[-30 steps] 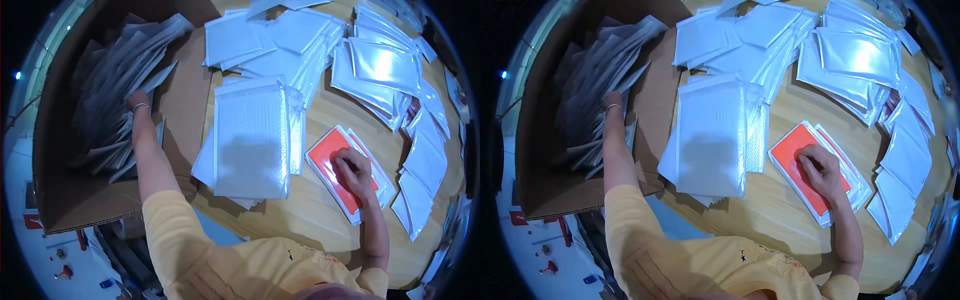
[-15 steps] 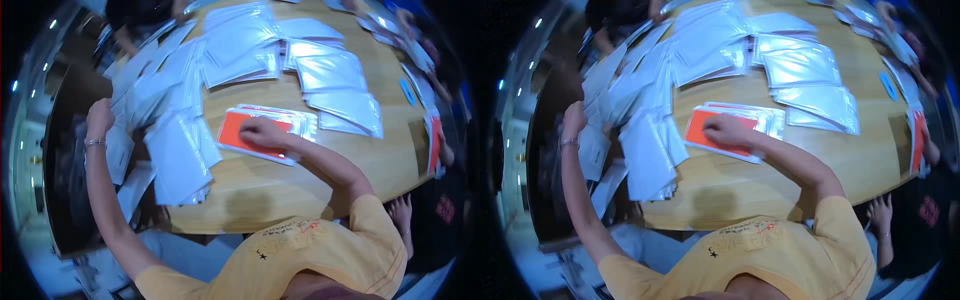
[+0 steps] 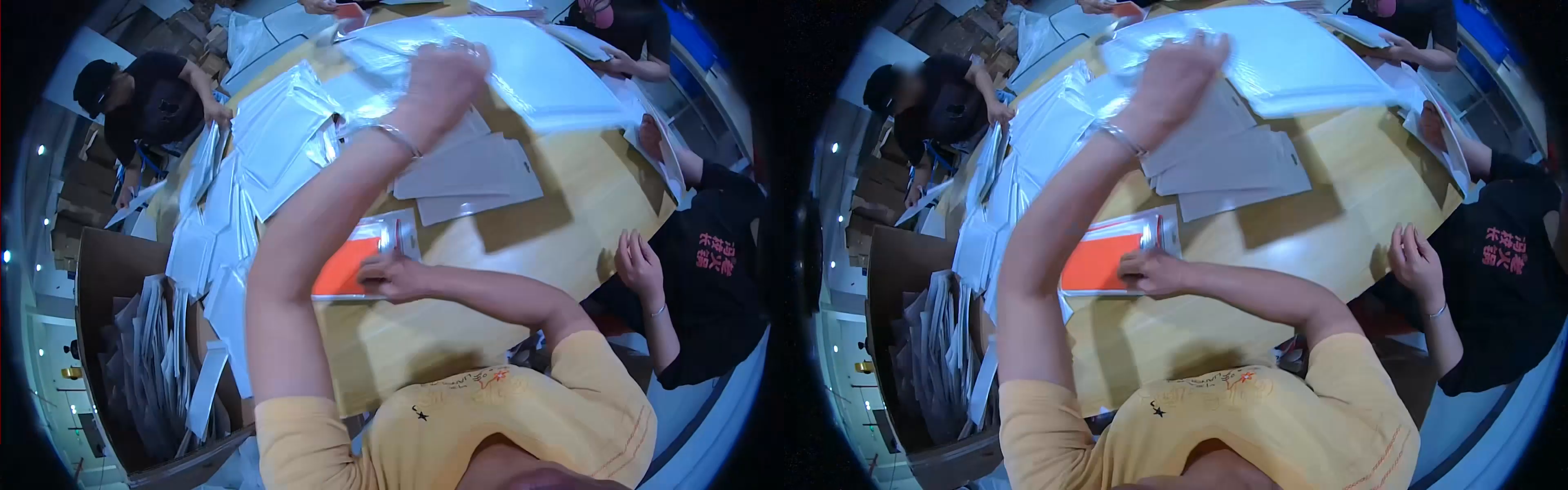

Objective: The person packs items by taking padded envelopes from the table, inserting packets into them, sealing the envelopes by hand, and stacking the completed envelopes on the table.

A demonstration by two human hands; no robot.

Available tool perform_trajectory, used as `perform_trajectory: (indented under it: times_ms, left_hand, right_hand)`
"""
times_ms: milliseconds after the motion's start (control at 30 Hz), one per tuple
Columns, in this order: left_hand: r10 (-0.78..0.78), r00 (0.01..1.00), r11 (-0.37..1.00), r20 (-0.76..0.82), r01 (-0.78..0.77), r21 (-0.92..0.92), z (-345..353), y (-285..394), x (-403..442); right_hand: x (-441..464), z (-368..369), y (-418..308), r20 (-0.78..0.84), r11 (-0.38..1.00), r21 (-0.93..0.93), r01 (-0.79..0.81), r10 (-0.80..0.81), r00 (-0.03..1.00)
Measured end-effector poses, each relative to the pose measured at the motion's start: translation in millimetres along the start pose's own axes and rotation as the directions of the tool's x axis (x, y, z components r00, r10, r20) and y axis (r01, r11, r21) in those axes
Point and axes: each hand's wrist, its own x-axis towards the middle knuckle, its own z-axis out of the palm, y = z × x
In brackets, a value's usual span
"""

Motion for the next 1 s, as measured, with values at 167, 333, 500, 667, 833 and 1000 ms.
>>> perform_trajectory:
  times_ms: [167,333,500,667,833,1000]
  left_hand:
    - [-0.001,0.998,0.999,-0.055,0.000,-0.033,108,77,30]
    - [-0.027,1.000,0.977,0.009,0.028,-0.213,140,102,8]
    - [-0.090,0.967,0.959,0.239,0.149,-0.243,63,65,-70]
    - [-0.389,0.798,0.685,0.460,0.584,-0.435,-75,-1,-186]
    - [-0.849,0.427,0.501,0.310,0.836,0.222,-194,-37,-351]
    - [-0.981,0.054,0.128,0.185,0.900,0.416,-269,-38,-451]
  right_hand:
    - [-3,-4,7,0.032,0.902,0.353,-0.247,0.253,0.967]
    - [-14,-7,10,0.366,0.139,0.789,-0.598,0.675,0.640]
    - [-11,15,39,0.315,0.928,0.228,-0.295,0.216,0.924]
    - [2,-6,10,-0.006,0.985,0.084,-0.150,0.151,0.988]
    - [5,-7,3,0.075,0.975,0.130,-0.183,0.174,0.982]
    - [20,-5,-18,0.076,0.957,0.065,-0.284,0.279,0.957]
